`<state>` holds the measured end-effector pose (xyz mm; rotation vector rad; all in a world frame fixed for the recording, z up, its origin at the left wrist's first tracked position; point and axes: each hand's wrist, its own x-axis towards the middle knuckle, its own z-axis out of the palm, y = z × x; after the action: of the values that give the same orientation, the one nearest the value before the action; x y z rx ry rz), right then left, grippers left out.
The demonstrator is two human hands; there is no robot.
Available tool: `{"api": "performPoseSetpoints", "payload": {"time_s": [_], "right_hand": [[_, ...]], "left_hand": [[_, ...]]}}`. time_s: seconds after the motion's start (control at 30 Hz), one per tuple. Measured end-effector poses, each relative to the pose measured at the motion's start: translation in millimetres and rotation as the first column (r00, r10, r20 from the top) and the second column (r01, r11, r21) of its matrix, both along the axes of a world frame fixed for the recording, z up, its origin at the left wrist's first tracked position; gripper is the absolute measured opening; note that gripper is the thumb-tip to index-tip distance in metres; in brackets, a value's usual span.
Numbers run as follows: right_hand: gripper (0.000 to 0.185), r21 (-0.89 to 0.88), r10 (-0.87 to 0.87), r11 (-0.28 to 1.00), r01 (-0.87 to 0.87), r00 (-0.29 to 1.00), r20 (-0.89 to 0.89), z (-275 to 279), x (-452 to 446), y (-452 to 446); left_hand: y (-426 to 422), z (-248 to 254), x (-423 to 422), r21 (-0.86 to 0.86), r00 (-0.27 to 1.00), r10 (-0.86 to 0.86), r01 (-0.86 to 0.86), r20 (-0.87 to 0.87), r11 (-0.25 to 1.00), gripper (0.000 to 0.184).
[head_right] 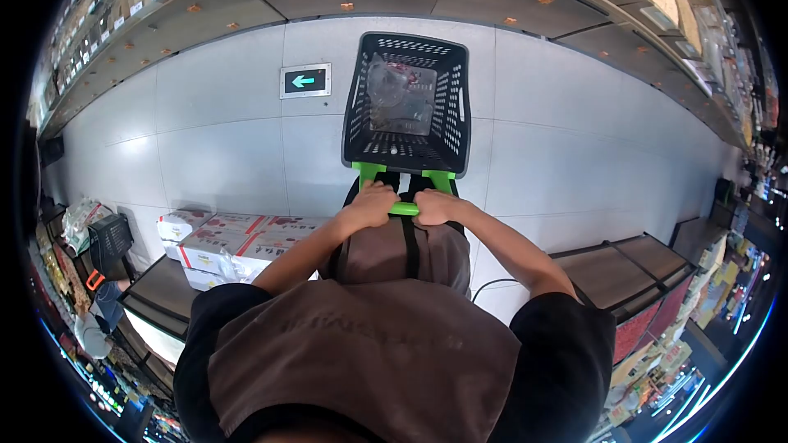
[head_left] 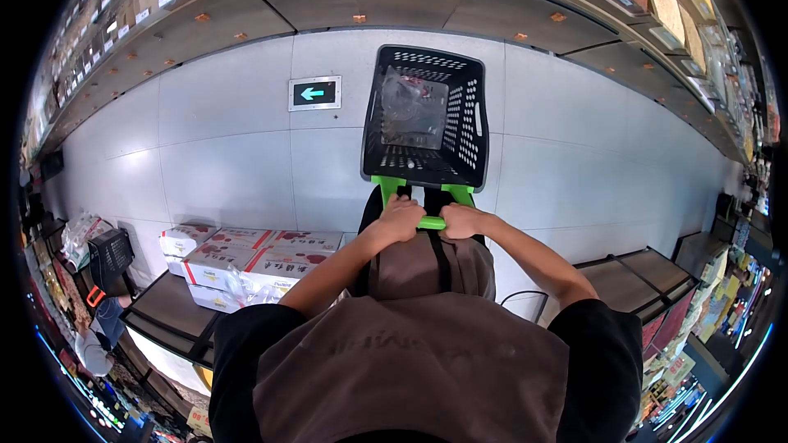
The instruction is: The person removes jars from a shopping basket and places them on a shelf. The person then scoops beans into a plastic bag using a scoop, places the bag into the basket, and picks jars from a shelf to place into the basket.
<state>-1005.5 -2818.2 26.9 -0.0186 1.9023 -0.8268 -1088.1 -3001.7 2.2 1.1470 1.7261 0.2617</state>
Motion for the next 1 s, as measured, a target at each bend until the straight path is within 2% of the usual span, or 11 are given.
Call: {"api": "performPoseSetpoints", "payload": {"time_s": [0.03, 0.17, 0.23, 0.37, 0.43, 0.53, 0.57, 0.63, 0.77, 0.93, 1.0], "right_hand": [[0.029, -0.037, -0.103, 0.994, 0.105, 0.994, 0.047, 3, -4, -6], [0.031, -0.104, -0.360, 0.929, 0.354, 0.932, -0.042, -11, -17, -15], [0.038, -0.116, -0.459, 0.888, 0.445, 0.875, -0.153, -15, -32, -15], [0.037, -0.152, -0.646, 0.763, 0.628, 0.732, -0.217, -23, -61, -8], [0.036, -0.196, -0.723, 0.689, 0.698, 0.642, -0.255, -39, -73, 0], [0.036, -0.338, -0.878, 0.479, 0.810, 0.433, -0.206, -56, -92, 16], [0.036, -0.342, -0.886, 0.463, 0.818, 0.415, -0.207, -57, -99, 23], [0.035, -0.350, -0.963, 0.270, 0.897, 0.250, -0.101, -51, -110, 42], [0.032, -0.387, -0.988, 0.123, 0.914, 0.077, -0.131, -64, -123, 72], [0.027, -0.307, -0.997, 0.011, 0.952, 0.034, 0.069, -46, -116, 123], [0.025, -0.337, -0.999, 0.015, 0.941, 0.027, 0.029, -49, -111, 137]], "left_hand": [[1, 2, -12, -0.039, 0.994, -0.080, 0.077, -0.073, 0.996, 0.029], [11, -4, -52, -0.081, 0.948, -0.176, 0.160, -0.266, 0.984, 0.033], [28, -8, -72, -0.006, 0.812, -0.131, 0.155, -0.569, 0.988, 0.027], [73, -3, -111, -0.122, 0.673, -0.220, 0.190, -0.706, 0.974, 0.021], [96, -16, -126, 0.006, 0.564, -0.030, 0.062, -0.825, 0.998, 0.017], [136, -20, -152, 0.039, 0.564, -0.020, 0.092, -0.826, 0.995, 0.014], [152, -20, -161, 0.052, 0.544, -0.028, 0.130, -0.838, 0.990, 0.011], [184, -21, -172, 0.090, 0.546, -0.016, 0.167, -0.838, 0.982, 0.009], [244, -21, -187, 0.051, 0.517, -0.112, 0.290, -0.849, 0.956, 0.009], [310, -12, -186, -0.031, 0.530, -0.278, 0.428, -0.801, 0.903, 0.014], [332, -8, -186, -0.111, 0.529, -0.418, 0.516, -0.739, 0.849, 0.016]]}}
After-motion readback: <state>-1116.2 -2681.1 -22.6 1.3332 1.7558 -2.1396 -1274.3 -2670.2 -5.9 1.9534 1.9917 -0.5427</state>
